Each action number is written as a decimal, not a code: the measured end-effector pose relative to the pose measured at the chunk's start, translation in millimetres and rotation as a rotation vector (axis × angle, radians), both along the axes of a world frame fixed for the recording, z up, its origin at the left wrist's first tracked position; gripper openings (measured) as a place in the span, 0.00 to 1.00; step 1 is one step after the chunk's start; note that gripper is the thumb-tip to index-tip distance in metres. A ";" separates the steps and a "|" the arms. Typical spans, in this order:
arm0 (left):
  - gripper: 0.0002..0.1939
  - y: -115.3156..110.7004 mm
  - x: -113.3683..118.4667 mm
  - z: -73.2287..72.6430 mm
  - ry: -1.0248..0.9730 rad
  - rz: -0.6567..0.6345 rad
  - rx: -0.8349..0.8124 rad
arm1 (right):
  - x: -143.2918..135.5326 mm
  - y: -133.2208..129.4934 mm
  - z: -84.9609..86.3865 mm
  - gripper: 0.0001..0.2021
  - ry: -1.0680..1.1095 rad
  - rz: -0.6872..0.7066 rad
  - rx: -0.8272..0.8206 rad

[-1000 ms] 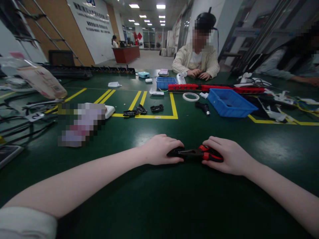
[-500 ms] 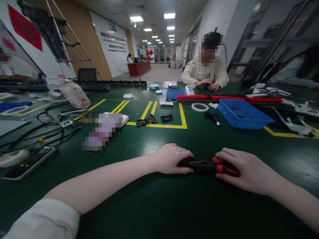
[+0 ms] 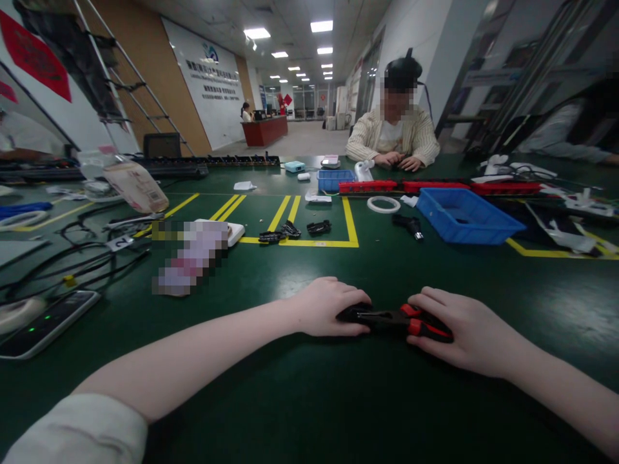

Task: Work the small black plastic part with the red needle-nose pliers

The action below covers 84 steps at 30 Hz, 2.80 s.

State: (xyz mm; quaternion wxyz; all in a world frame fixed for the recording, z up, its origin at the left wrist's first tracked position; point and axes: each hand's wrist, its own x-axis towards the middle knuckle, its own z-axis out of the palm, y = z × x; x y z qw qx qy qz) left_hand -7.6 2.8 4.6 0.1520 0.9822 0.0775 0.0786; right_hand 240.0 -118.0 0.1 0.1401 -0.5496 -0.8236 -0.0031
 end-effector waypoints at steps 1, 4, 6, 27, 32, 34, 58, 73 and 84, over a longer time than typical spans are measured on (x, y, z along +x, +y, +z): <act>0.19 -0.1 0.1 0.2 0.000 0.003 0.001 | -0.5 0.2 0.9 0.17 -0.004 0.004 -0.003; 0.19 -1.0 0.6 1.5 0.010 0.011 0.002 | 0.0 2.3 4.5 0.17 -0.038 0.030 -0.002; 0.19 -1.8 1.0 2.8 0.027 0.012 -0.002 | 2.7 4.3 6.0 0.17 -0.071 0.056 0.030; 0.20 -7.4 -0.5 7.6 0.036 0.067 0.041 | 45.1 18.2 1.1 0.25 -0.068 0.007 0.070; 0.19 -8.8 -1.3 9.4 0.038 0.091 0.037 | 39.5 17.4 5.5 0.20 -0.027 -0.023 0.061; 0.20 -8.8 -1.1 9.2 0.044 0.083 0.054 | 36.8 17.1 5.7 0.20 -0.039 -0.036 0.109; 0.16 -6.6 -2.8 2.8 -0.027 0.083 0.033 | 33.1 14.9 4.2 0.37 0.014 -0.098 0.052; 0.17 -6.4 -5.3 0.7 -0.077 0.091 0.117 | 24.3 16.5 4.3 0.28 -0.072 -0.159 0.031; 0.23 -3.3 -5.0 -0.8 -0.057 0.045 0.084 | 25.1 18.3 -2.2 0.19 -0.163 -0.136 0.249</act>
